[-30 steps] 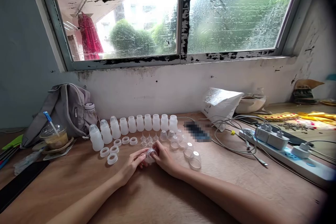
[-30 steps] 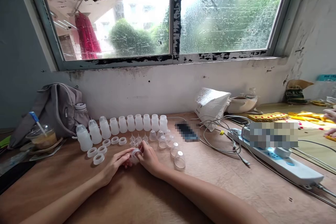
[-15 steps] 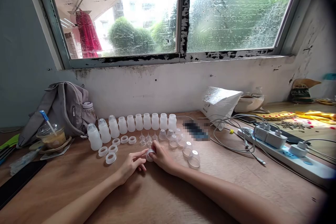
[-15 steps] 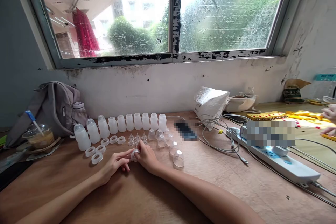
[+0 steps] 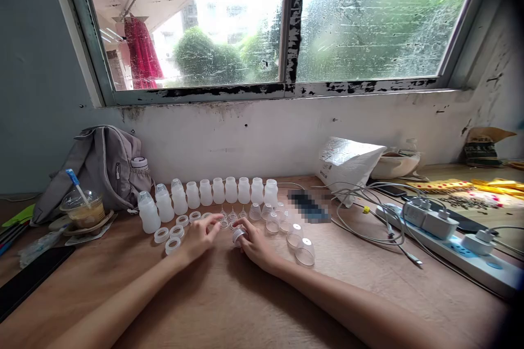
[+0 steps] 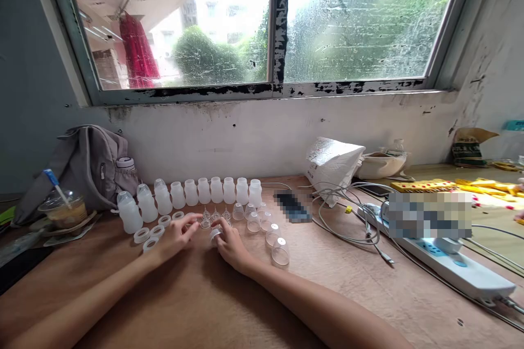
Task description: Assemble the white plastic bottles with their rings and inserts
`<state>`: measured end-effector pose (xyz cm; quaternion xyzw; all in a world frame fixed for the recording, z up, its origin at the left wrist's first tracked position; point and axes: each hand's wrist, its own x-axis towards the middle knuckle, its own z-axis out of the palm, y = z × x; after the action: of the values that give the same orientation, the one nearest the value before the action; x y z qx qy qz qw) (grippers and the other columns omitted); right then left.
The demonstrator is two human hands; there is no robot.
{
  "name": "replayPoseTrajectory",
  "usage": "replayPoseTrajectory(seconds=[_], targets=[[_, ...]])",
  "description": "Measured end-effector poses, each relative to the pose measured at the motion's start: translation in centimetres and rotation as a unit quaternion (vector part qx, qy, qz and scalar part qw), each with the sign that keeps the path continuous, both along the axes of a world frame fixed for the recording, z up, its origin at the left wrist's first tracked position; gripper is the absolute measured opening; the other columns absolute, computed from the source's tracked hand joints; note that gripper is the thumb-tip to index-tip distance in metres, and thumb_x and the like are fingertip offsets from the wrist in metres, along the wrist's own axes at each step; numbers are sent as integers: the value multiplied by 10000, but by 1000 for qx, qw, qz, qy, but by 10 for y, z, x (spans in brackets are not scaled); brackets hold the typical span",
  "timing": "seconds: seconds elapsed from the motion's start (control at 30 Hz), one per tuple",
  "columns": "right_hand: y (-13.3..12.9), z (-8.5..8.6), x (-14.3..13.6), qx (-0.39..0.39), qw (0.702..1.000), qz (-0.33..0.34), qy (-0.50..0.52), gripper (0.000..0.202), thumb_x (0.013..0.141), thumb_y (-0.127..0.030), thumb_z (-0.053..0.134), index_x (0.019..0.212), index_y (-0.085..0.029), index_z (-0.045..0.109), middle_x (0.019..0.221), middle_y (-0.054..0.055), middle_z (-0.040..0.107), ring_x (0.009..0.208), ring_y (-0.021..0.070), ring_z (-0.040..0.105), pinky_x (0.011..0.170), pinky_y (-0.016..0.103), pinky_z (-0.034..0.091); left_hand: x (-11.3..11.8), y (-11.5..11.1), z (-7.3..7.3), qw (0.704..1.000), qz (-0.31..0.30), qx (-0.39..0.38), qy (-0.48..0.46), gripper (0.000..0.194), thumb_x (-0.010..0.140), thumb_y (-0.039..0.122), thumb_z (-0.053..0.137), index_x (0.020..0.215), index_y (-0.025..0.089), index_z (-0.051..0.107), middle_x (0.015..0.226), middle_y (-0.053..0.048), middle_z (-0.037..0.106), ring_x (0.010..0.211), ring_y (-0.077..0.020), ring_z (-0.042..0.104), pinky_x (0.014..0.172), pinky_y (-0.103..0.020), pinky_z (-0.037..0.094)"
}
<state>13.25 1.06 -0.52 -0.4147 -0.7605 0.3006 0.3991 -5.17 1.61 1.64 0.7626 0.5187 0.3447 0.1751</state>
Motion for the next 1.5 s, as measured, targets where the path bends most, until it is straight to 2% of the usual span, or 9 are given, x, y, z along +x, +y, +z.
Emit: replayPoseTrajectory(seconds=[0.17,0.3,0.57,0.7,0.9,1.03,1.17,1.3,1.5], targets=[[0,-1,2,-37,999,21,26,332,694,-71,306,928,-219,489,600,-35,490,487,92,476,483,184,370,-26,60,29,959,204,42,191,434,810,314,375,1222,185,407,856,-80,651,781,-230,597,674,-305,412],[3,-4,1,-39,998,7,46,246,765,-172,332,947,-210,493,641,-29,502,464,92,484,492,205,392,-32,85,35,927,264,23,266,453,819,313,355,1235,133,351,878,-143,633,834,-278,592,656,-328,412],[-1,4,1,-81,994,7,72,321,809,-322,397,1097,-194,455,609,-28,527,519,113,522,549,232,420,-30,81,34,925,263,60,268,270,846,315,330,952,166,529,847,-103,620,795,-235,587,620,-281,402],[-1,4,2,-113,986,34,116,414,834,-432,334,1186,-224,400,671,-5,543,523,109,517,480,214,409,-28,60,43,920,259,188,228,263,833,358,362,872,187,558,874,-69,558,744,-199,564,585,-261,396],[6,-4,1,-135,971,27,195,380,839,-467,277,1115,-263,439,790,16,547,536,111,533,426,215,418,-8,16,34,928,142,339,56,163,820,309,400,851,197,515,1060,-65,426,957,-192,478,795,-314,413],[9,-7,1,-137,961,-2,239,335,800,-467,375,1029,-235,453,920,37,521,617,129,568,415,214,432,8,-6,3,960,22,281,-10,118,847,230,333,876,208,446,1100,-65,420,1070,-182,424,895,-344,365],[11,-1,2,-118,957,-17,263,333,776,-461,440,997,-213,451,851,31,531,628,133,571,460,232,453,15,-11,-19,970,-55,223,-83,171,834,250,392,1001,214,395,1158,-78,424,1085,-187,432,904,-351,359],[8,19,4,-77,959,26,271,356,790,-425,450,1080,-222,415,874,41,549,673,130,559,538,253,468,15,-9,-22,983,-81,97,-132,534,745,366,544,1182,202,285,1102,-91,505,944,-196,528,792,-317,428],[9,44,13,-21,983,89,156,387,755,-391,530,1095,-236,434,923,37,574,749,131,545,636,271,468,16,-10,-13,993,-84,4,-83,486,701,448,560,1097,195,438,946,-38,584,790,-191,549,693,-293,429]])
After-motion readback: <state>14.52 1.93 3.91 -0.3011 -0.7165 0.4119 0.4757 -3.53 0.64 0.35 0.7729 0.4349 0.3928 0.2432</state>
